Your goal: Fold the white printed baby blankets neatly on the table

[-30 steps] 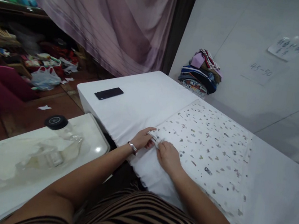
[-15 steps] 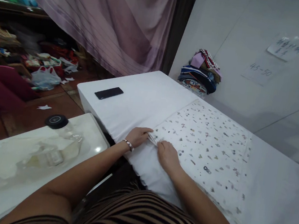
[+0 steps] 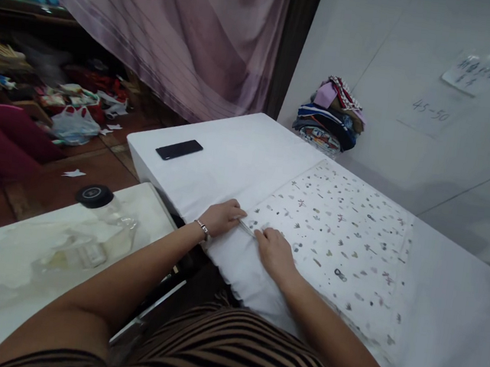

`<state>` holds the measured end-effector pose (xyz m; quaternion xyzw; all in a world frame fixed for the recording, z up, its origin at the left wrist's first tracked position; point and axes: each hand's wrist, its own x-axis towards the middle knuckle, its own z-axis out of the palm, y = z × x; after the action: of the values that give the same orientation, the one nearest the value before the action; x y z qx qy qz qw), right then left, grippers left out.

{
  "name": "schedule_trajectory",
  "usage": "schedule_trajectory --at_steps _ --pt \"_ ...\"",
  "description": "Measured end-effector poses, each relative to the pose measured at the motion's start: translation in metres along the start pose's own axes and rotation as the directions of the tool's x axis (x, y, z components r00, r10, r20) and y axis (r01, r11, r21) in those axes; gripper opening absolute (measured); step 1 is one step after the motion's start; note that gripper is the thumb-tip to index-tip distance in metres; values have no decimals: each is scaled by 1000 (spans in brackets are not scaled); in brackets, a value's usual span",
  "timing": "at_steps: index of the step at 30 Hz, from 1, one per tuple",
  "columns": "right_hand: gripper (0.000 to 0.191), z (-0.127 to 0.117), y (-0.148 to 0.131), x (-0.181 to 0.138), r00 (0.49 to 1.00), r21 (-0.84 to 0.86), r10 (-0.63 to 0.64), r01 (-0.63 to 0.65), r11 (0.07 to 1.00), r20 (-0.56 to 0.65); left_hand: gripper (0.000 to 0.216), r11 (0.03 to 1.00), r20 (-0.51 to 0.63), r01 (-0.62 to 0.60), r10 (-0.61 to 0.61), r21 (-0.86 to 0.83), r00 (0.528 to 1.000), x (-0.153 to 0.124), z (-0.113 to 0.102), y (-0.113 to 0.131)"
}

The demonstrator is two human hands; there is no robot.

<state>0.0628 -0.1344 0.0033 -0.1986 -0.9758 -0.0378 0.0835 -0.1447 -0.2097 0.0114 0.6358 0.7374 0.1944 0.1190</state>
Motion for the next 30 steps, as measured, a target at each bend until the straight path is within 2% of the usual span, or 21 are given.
schedule_trajectory --at_steps 3,6,10,15,17,19,22,24,27,30 --pt "27 -1 0 0 1000 -9 5 -5 1000 7 33 996 -22 -90 91 24 996 -2 -3 3" --pt "27 -1 0 0 1000 -23 9 -9 1000 20 27 985 11 -165 164 56 986 0 -5 8" --pt "28 0 0 0 999 -31 15 -14 999 31 26 985 82 -159 154 61 985 5 -3 8" --pt "26 -1 0 0 1000 -30 9 -9 1000 27 27 987 73 -163 163 -15 984 2 0 -1" --pt "25 -1 0 0 1000 -19 3 -2 1000 24 23 990 51 -111 116 -90 992 3 -2 -1" --pt "25 -1 0 0 1000 -14 -1 1 1000 14 22 988 29 16 -12 -151 1000 6 -4 2" --pt "25 2 1 0 1000 -15 1 -1 1000 -1 30 960 36 239 -236 -143 971 17 -7 11" --pt "25 5 1 0 1000 -6 5 -5 1000 -2 32 943 65 320 -315 -92 947 27 -7 17" --pt "26 7 2 0 1000 8 12 -12 1000 -2 34 944 106 328 -324 -30 940 41 -4 24" --pt "28 7 2 0 1000 19 9 -9 1000 -5 22 955 127 298 -296 4 947 51 -3 24"
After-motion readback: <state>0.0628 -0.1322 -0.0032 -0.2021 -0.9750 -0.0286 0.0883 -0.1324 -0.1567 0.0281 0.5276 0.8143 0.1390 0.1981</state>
